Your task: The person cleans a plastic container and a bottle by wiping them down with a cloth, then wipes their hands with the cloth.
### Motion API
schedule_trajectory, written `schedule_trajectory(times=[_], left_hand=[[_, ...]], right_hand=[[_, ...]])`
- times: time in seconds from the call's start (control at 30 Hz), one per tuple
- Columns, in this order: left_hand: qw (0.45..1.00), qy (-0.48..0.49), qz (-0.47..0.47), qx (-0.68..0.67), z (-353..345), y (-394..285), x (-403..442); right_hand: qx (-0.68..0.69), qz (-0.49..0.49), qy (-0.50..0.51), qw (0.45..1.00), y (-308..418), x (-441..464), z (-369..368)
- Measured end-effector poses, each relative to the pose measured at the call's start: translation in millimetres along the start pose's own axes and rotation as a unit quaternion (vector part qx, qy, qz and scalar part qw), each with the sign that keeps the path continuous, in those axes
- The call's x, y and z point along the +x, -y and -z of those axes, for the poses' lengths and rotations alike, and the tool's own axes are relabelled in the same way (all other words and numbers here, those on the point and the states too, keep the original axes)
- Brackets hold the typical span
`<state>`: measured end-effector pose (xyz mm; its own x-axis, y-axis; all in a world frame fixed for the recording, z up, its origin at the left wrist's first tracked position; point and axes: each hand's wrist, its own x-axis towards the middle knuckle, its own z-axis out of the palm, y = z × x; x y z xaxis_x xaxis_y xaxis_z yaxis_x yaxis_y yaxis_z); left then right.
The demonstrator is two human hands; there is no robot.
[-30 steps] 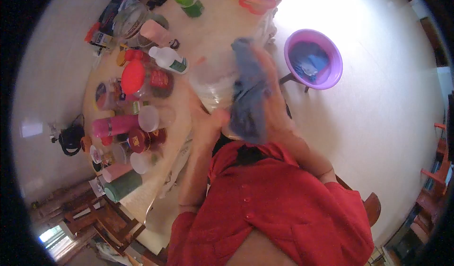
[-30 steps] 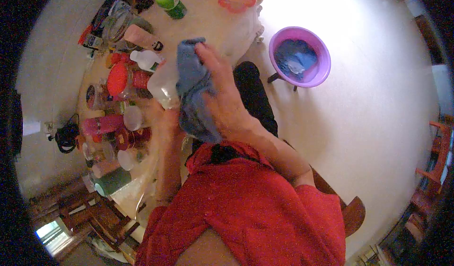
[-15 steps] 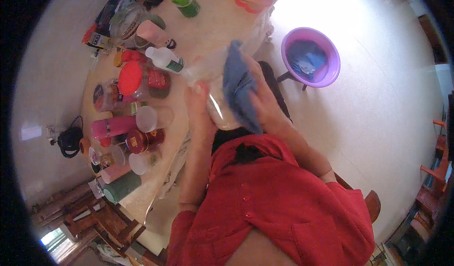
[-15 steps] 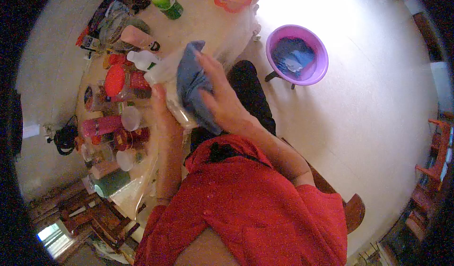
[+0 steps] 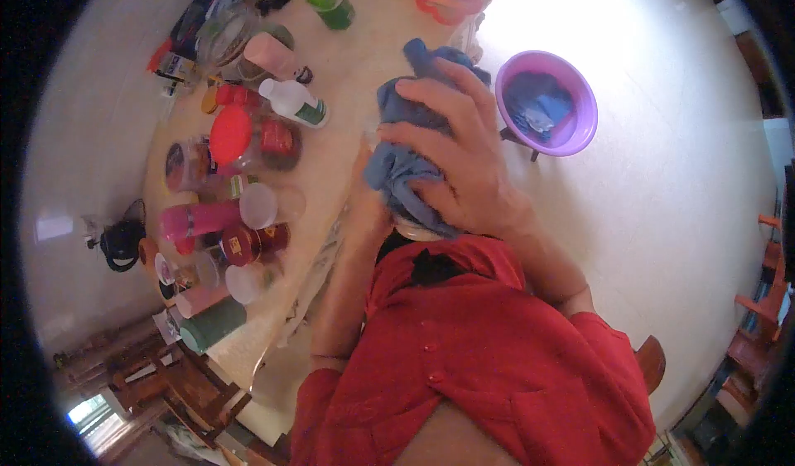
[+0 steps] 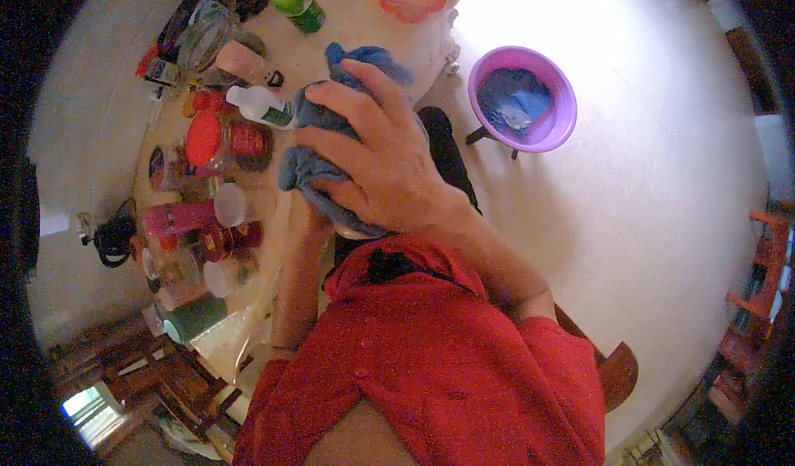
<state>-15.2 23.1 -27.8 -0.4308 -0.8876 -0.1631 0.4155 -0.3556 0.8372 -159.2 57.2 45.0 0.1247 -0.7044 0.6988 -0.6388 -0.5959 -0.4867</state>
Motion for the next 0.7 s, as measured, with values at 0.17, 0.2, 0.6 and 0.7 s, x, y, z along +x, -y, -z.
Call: schedule_trajectory(times=[0.17,0.2,0.6,0.7], left_hand=[[0.945,0.072,-0.093,0.306,0.9,0.2,-3.5],[0.926,0.097,-0.124,0.342,1.3,0.1,-3.7],[0.961,0.128,-0.024,0.244,-23.0,-30.7,-19.4],[0.983,0.043,-0.036,0.175,-27.6,-32.5,-19.8]], right_hand=[[0.098,-0.109,0.162,0.976,-5.1,12.5,19.4],[0.152,-0.071,0.213,0.963,-13.2,16.1,20.0],[0.563,-0.317,0.16,0.746,-110.2,-44.8,-62.0],[0.586,-0.318,-0.022,0.745,-98.8,-58.6,-78.1]])
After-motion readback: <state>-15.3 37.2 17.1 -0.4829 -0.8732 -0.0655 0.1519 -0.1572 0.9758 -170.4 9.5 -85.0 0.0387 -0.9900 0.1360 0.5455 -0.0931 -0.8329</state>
